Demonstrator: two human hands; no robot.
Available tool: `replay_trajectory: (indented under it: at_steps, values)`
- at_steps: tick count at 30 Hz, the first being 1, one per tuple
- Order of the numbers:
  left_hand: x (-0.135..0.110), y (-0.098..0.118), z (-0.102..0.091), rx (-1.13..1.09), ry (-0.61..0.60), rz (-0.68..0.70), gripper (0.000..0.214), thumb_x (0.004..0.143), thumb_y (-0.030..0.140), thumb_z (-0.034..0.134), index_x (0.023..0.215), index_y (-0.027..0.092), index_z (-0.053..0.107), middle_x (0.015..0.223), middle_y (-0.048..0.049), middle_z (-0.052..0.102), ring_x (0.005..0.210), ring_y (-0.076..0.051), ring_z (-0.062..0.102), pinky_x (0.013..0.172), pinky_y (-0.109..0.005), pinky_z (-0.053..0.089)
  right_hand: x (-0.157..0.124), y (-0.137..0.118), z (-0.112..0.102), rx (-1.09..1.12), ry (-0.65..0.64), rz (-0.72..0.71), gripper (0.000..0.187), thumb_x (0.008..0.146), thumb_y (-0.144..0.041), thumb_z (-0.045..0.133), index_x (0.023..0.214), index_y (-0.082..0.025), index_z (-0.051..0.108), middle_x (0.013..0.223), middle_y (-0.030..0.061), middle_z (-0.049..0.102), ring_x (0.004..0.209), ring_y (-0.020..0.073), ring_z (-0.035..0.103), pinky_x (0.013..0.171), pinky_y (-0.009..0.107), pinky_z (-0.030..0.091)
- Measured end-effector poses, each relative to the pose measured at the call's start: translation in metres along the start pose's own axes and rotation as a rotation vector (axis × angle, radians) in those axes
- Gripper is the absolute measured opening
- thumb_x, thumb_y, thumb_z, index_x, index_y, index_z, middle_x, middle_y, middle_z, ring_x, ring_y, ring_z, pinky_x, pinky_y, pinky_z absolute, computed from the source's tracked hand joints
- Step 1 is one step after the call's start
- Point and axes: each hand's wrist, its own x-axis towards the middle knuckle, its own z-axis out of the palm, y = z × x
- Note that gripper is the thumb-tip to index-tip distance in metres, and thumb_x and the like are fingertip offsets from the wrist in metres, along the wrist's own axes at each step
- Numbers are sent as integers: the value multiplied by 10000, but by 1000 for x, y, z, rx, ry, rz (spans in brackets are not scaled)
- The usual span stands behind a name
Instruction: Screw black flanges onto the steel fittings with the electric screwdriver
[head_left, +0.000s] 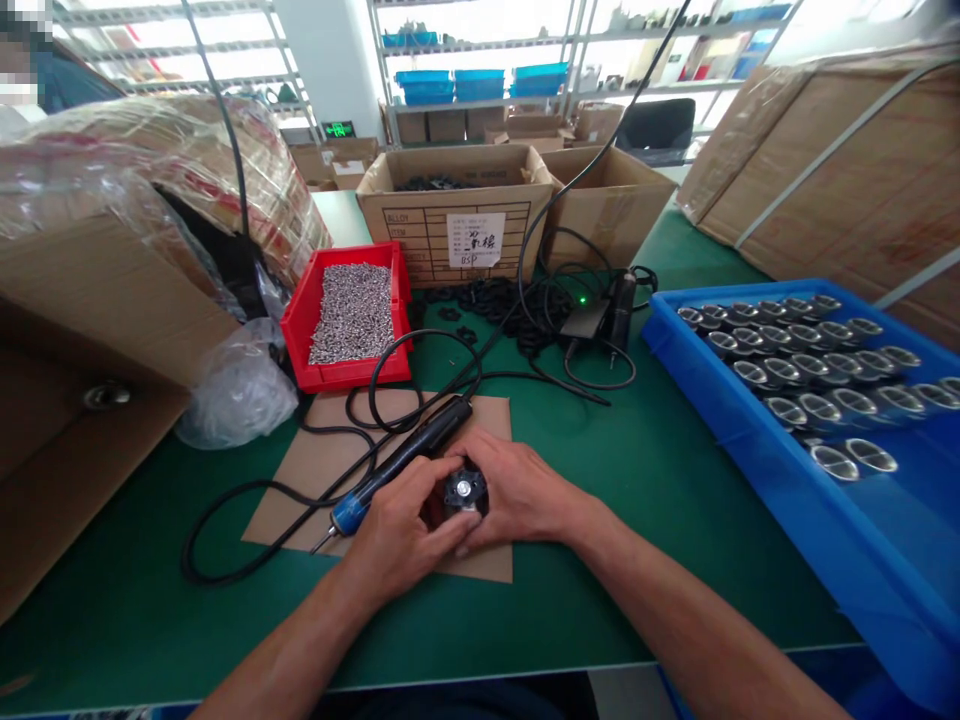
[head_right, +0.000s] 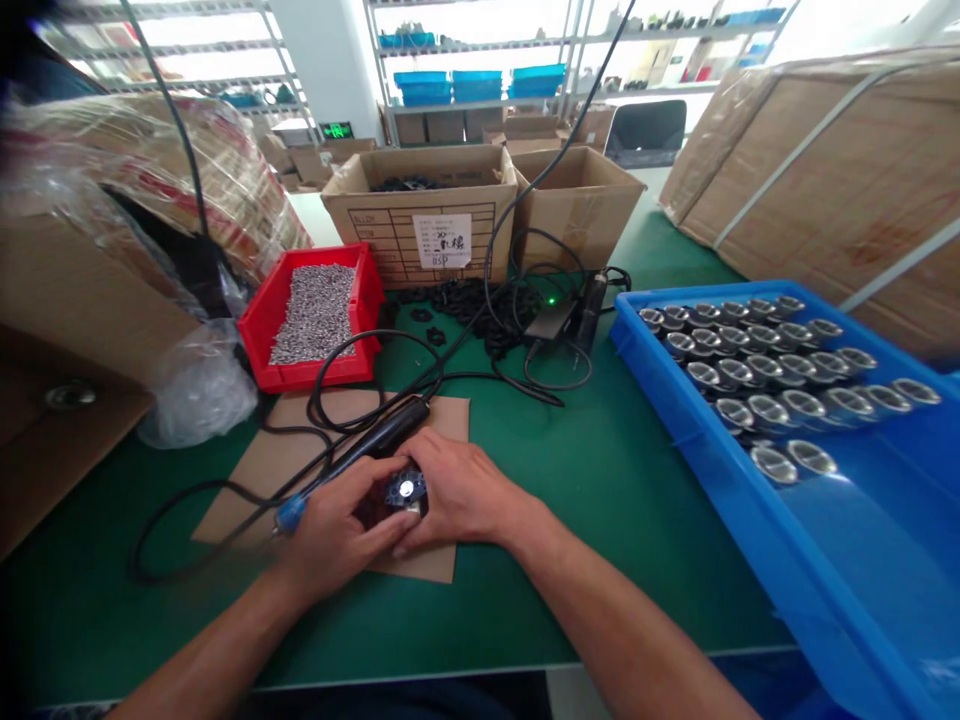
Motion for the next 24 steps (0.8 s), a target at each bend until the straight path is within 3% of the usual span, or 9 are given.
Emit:
replay_trajectory:
  at_steps: [7, 12, 14, 17, 19, 21, 24]
  values:
    - [1, -5, -1, -22, -7, 22, 278, 852, 259, 640, 1123, 240, 584, 930, -4, 621, 779, -141, 576, 708, -273, 463, 2, 0, 3, -14, -19, 19, 774, 530, -505, 857, 1161, -229, 504, 1144, 47, 613, 995, 234, 615, 792, 338, 468]
    - [5, -4, -3, -102, -70, -26, 263, 866, 287, 632, 1116, 226, 579, 967, -10, 621, 799, -138, 580, 737, -277, 461, 2, 2, -2, -10, -39, -17, 731, 569, -570, 823, 1148, -219, 549, 1081, 47, 626, 923, 210, 612, 766, 330, 479]
    - [5, -4, -6, -134, -102, -38, 252, 866, 301, 627, 1100, 219, 583, 927, -6, 618, 779, -140, 573, 716, -279, 454, 2, 2, -6, 43, 69, -60, 651, 640, -592, 777, 1128, -211, 576, 1001, 40, 633, 821, 173, 599, 713, 307, 481]
    - [4, -6, -11, -186, -142, -44, 248, 858, 302, 628, 1086, 217, 583, 898, -2, 615, 746, -138, 561, 686, -278, 442, 10, -6, -17, 114, 421, -39, 419, 824, -510, 652, 1103, -202, 595, 933, 37, 635, 717, 134, 567, 644, 289, 481]
    - [3, -8, -12, -221, -142, -38, 241, 849, 290, 630, 1074, 217, 586, 899, -3, 616, 745, -138, 557, 682, -276, 439, 25, -21, -29, 69, 586, -27, 288, 884, -419, 602, 1079, -207, 606, 941, 37, 643, 724, 130, 576, 639, 287, 489]
    - [3, -10, -13, -247, -134, -25, 228, 840, 275, 632, 1057, 216, 593, 895, -2, 613, 749, -140, 554, 681, -273, 432, 50, -41, -43, -21, 627, -87, 228, 896, -362, 594, 1065, -210, 612, 964, 34, 651, 753, 130, 594, 651, 284, 499]
    - [4, -14, -14, -263, -131, -13, 235, 820, 257, 644, 1049, 218, 605, 859, 6, 600, 730, -139, 546, 657, -268, 412, 107, -72, -59, -204, 532, -214, 186, 916, -309, 563, 1056, -207, 628, 1011, 34, 659, 868, 146, 614, 740, 292, 511]
